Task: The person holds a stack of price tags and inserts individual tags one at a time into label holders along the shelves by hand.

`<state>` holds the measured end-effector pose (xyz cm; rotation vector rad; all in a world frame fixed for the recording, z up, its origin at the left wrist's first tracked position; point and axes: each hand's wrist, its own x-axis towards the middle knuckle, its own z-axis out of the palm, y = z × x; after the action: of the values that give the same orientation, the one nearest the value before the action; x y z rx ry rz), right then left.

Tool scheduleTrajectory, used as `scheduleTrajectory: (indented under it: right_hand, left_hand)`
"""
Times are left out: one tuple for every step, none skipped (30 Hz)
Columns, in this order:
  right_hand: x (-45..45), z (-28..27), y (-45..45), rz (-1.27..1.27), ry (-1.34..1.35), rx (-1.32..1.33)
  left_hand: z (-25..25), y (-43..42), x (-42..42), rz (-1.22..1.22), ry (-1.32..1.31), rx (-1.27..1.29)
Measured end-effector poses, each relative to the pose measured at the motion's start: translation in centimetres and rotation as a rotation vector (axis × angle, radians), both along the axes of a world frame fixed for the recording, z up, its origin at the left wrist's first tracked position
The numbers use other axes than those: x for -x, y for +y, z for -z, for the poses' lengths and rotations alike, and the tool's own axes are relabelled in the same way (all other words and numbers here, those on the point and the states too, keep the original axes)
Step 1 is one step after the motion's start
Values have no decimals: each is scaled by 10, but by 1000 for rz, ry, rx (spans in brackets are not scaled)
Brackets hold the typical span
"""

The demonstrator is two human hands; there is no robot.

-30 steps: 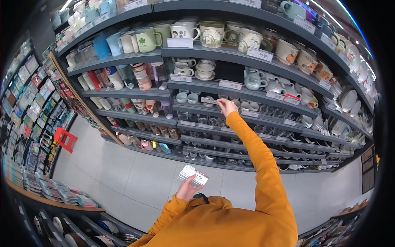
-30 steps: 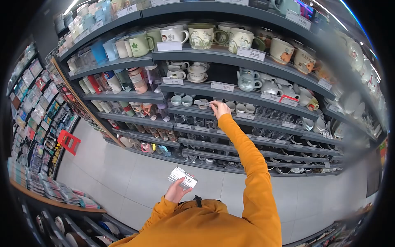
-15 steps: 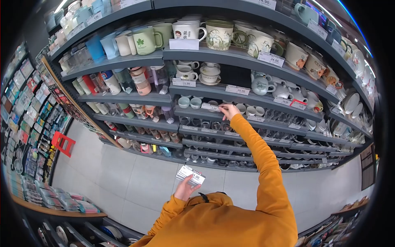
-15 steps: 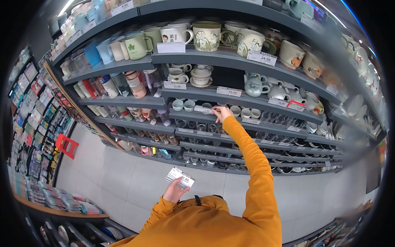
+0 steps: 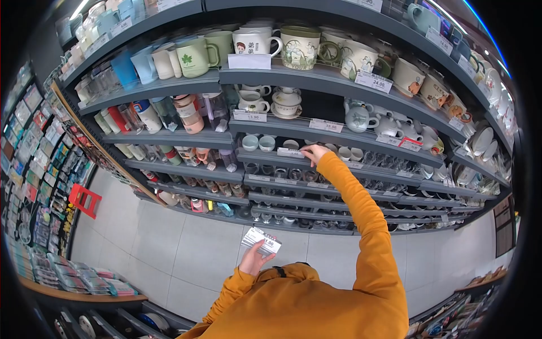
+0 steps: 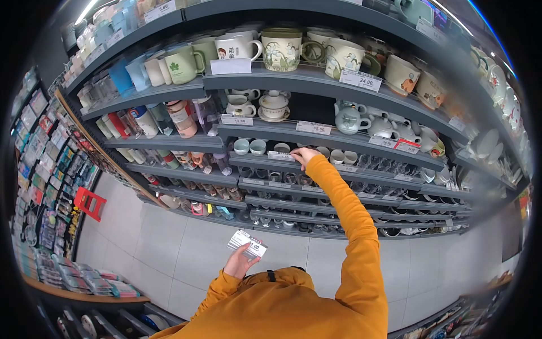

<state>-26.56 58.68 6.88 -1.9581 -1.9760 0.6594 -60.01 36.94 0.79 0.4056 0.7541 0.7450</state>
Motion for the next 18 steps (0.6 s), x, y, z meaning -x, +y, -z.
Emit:
scheduleTrajectory:
  right_hand:
    - [0,0,1,-15,-22,2]
    - [-2,7,5,-26,-39,-17]
    - [-2,8,6,-47,-63,-44]
    - [-2,9,7,-67,-87,-70]
    - [-2,10,8,-88,-111,-97]
    - [0,12,8,-35,-17,-90]
    - [0,13,8,20,75,-86]
    - [-3,10,10,78,162,-90]
    - [-4,3,11,13,106,-58]
    - [-4,-2,8,-7,90,-20]
    - [-4,-5,4,-29,76,21]
    - [-4,-7,0,-62,40,-19]
    - [-6,-7,-2,-70,19,-33]
    - [-8,-4,-3,-83,-1,-47]
    - [-7,-2,-2,-99,-19,-58]
    - [-6,0,-2,-70,-32,-51]
    - [-5,2,-2,-59,-60,-65]
    - [-2,-1,-4,-47,-88,-78]
  left_hand:
    - [1,0,-1,-1,0,2]
    - [2,1,-1,-1,1,5]
    - [3,0,-2,5,-3,3]
    - [4,0,-3,11,-7,2]
    - [5,0,-3,16,-11,0]
    - [5,-1,-2,12,-3,3]
    - [5,-2,-1,10,3,1]
    - [5,0,-4,13,2,-8]
    - [5,2,-6,21,0,-10]
    - [5,1,-5,32,1,-8]
    - [7,-1,-4,42,5,-4]
    - [8,-2,-5,41,2,2]
    - [8,-2,-7,45,-5,3]
    - [8,-2,-8,44,-11,4]
    - [7,-3,-8,40,-15,7]
    - [8,-4,-8,33,-19,9]
    - [8,-4,-8,27,-24,11]
    - [9,-6,-9,21,-29,13]
